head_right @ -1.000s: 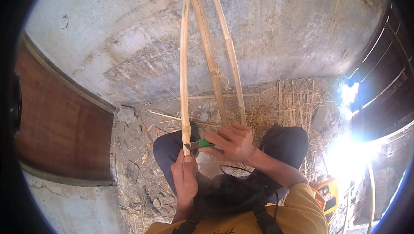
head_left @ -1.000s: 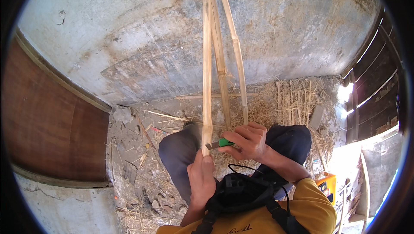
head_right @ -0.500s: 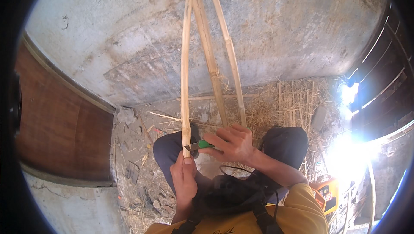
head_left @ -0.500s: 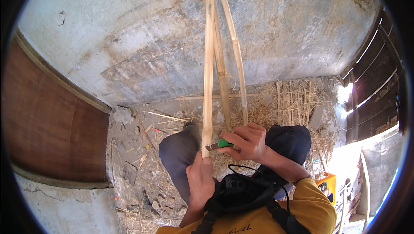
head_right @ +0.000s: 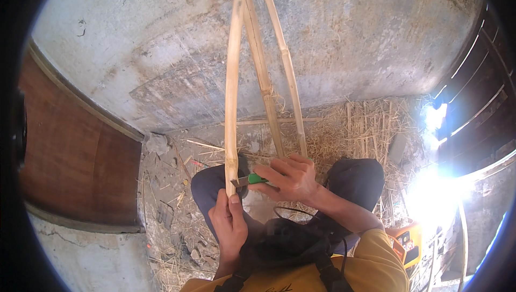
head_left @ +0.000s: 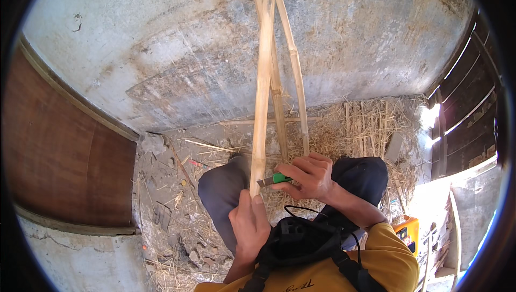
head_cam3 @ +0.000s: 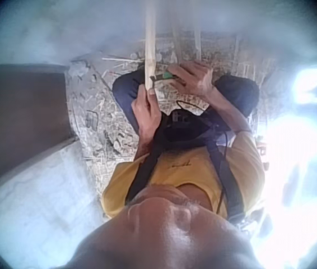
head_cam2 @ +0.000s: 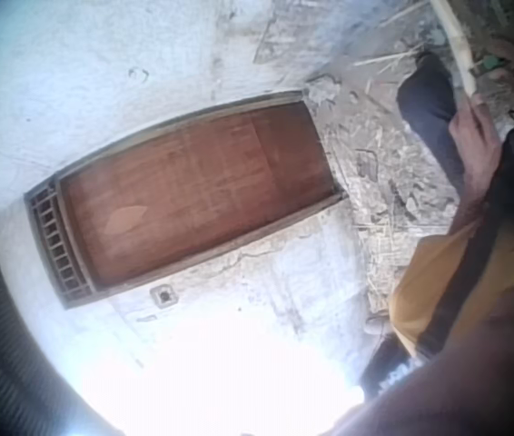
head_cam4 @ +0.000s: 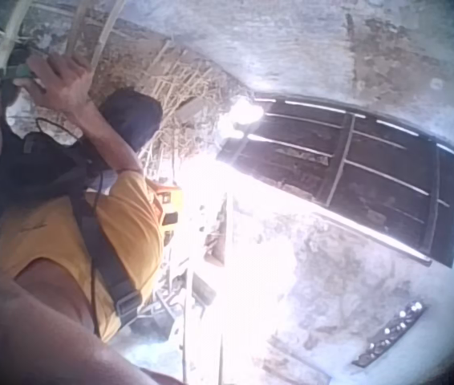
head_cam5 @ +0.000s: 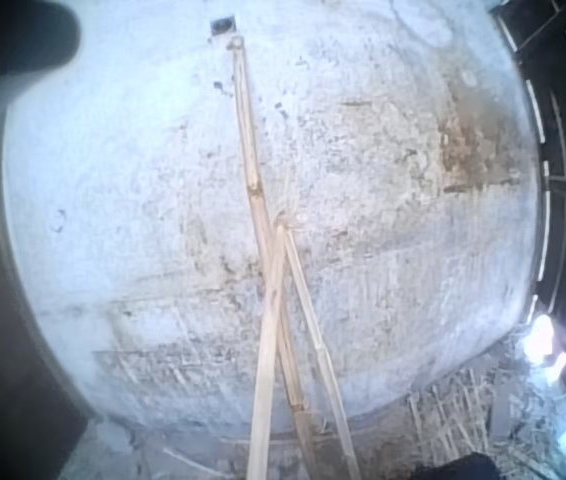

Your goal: The person is using a utility knife to shave thin strips from several bamboo sticks while sitting on the ground.

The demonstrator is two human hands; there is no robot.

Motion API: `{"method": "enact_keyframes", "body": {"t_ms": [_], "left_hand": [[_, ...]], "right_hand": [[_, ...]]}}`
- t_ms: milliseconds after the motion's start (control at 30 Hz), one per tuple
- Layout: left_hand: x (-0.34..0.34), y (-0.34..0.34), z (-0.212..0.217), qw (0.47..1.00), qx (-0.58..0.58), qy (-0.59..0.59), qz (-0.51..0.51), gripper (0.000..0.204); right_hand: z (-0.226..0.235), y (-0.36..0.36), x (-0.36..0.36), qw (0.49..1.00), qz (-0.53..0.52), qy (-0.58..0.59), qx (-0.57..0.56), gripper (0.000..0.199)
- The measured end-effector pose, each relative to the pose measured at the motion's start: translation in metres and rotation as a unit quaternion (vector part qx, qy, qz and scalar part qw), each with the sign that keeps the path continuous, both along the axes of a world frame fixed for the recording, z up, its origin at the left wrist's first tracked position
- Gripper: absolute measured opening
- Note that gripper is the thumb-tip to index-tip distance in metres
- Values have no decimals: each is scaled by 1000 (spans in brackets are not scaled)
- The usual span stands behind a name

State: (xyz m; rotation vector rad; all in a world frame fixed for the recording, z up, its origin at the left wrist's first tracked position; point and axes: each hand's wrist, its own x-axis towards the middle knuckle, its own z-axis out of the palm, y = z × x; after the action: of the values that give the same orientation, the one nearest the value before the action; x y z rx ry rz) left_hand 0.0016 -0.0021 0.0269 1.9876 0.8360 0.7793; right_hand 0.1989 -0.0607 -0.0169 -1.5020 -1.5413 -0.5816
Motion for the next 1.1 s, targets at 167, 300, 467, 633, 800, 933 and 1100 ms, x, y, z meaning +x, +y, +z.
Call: {"method": "enact_keyframes", "body": {"t_ms": [167, 300, 467, 633, 800, 933, 1100], "left_hand": [[1, 0, 1, 1000, 9, 2, 4, 20], [-1, 7, -12, 991, -102, -72, -52, 24], [-2, 14, -13, 839, -485, -188, -158, 35], [-9, 23, -22, 742, -590, -233, -218, 35], [0, 11, -19, 867, -440, -189, -138, 36], [2, 6, -19, 982, -147, -106, -53, 29], [-1, 4, -4, 1000, 14, -8, -18, 19]], "right_hand": [[1, -1, 2, 1000, 2, 1, -10, 34], [1, -1, 2, 1000, 9, 5, -16, 34], [-5, 2, -1, 996, 54, 68, -11, 35], [-4, 3, -7, 995, 56, 85, -8, 35], [3, 0, -4, 999, 11, 44, -4, 35], [6, -1, -2, 1000, 1, 25, -3, 35], [8, -3, 0, 1000, -3, 8, -1, 36]]}}
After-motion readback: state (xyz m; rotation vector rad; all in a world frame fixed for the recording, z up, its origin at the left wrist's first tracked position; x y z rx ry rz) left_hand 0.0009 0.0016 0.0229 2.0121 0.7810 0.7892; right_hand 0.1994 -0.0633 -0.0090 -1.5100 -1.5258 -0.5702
